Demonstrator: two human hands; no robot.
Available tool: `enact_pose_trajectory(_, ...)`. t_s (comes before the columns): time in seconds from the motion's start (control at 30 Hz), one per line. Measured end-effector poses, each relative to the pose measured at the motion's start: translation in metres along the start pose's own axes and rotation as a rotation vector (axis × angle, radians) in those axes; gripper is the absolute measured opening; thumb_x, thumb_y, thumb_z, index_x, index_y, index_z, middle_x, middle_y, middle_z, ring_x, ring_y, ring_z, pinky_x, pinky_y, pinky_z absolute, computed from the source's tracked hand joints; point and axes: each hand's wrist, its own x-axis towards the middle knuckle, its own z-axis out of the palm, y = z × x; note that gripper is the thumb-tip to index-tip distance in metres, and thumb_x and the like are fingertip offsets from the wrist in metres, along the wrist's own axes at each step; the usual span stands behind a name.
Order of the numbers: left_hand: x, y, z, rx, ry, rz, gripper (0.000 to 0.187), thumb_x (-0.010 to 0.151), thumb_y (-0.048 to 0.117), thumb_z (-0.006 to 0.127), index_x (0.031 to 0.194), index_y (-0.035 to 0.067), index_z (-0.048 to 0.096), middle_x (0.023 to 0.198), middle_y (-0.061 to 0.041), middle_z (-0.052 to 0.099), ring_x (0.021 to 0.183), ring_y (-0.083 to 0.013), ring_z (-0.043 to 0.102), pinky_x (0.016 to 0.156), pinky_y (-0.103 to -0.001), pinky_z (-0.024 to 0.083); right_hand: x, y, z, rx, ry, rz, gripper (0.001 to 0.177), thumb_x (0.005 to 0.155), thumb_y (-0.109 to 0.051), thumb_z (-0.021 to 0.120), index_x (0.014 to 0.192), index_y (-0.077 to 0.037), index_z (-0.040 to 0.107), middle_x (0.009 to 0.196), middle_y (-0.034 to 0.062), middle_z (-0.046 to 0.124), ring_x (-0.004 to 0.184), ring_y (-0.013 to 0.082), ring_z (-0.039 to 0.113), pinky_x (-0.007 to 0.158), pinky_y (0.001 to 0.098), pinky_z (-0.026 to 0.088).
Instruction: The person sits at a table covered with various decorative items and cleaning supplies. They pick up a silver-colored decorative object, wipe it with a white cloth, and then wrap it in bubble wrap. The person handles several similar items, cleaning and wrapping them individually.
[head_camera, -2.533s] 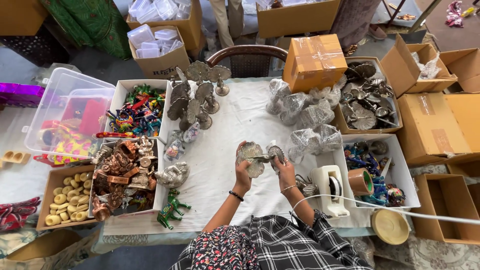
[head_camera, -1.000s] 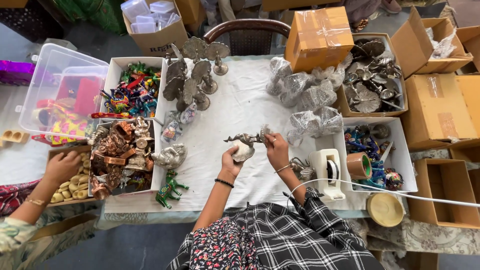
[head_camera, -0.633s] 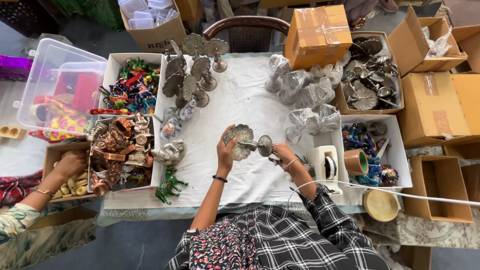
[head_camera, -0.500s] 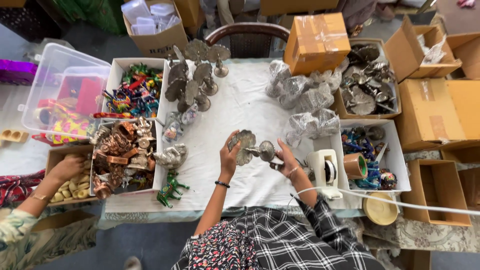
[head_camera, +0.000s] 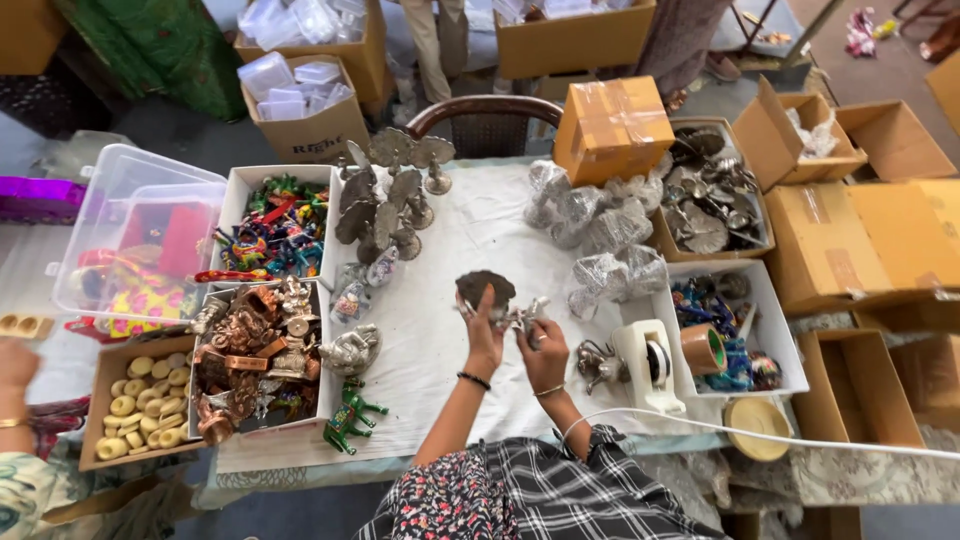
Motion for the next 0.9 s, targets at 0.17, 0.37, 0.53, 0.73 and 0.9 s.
enact_pose_trajectory(0.17, 0.033, 0.012, -0.016, -0.19, -0.042, 0.061, 0.056, 0.097, 0.013, 0.053, 0.151, 0.022, 0.042, 0.134, -0.012, 0.059, 0.106, -0.0349, 0.066, 0.082, -0.047, 0.065, -0.004, -0.03, -0.008, 0.058, -0.222, -0.156, 0.035, 0.077, -0.013, 0.085, 0.108, 0.001, 0.075, 0.101, 0.0147, 0.074, 0.085, 0.0255, 0.072, 0.074, 0.0346, 0.058)
enact_pose_trajectory(0.37, 0.037, 0.044, -0.033, -0.228, -0.118, -0.011, 0.04, 0.101, 0.025, 0.043, 0.135, 0.006, 0.051, 0.123, -0.017, 0.066, 0.104, -0.0377, 0.072, 0.074, -0.045, 0.063, 0.012, 0.011, -0.021, 1.059, -0.305, 0.585, 0.021, 0.087, -0.003, 0.076, 0.107, -0.006, 0.078, 0.105, 0.0111, 0.073, 0.092, 0.0174, 0.073, 0.084, 0.0302, 0.063)
enact_pose_trajectory(0.53, 0.054, -0.019, -0.083, 0.006, -0.219, -0.132, 0.044, 0.111, 0.032, 0.044, 0.137, -0.002, 0.052, 0.121, -0.018, 0.066, 0.106, -0.0302, 0.068, 0.082, -0.043, 0.061, 0.042, -0.015, -0.014, 0.86, -0.492, 0.456, 0.015, 0.085, -0.01, 0.075, 0.1, -0.009, 0.074, 0.111, 0.0066, 0.074, 0.101, 0.0231, 0.065, 0.091, 0.039, 0.054)
enact_pose_trajectory(0.73, 0.04, -0.043, -0.074, -0.17, -0.307, -0.221, 0.053, 0.109, 0.044, 0.038, 0.145, 0.005, 0.048, 0.137, -0.013, 0.057, 0.117, -0.0231, 0.063, 0.094, -0.037, 0.059, 0.037, -0.056, 0.006, 0.061, -0.594, -0.364, 0.026, 0.099, -0.038, 0.057, 0.112, -0.016, 0.063, 0.144, 0.0129, 0.053, 0.144, 0.0292, 0.035, 0.116, 0.0528, 0.022)
enact_pose_trajectory(0.9, 0.048, -0.031, -0.067, -0.072, -0.296, -0.288, 0.056, 0.108, 0.046, 0.04, 0.152, 0.01, 0.04, 0.147, -0.011, 0.053, 0.126, -0.0219, 0.059, 0.1, -0.036, 0.055, 0.059, -0.068, 0.017, -0.134, -0.606, -0.43, 0.041, 0.106, -0.043, 0.041, 0.138, -0.022, 0.058, 0.168, 0.0017, 0.037, 0.159, 0.0257, 0.025, 0.119, 0.0566, 0.008)
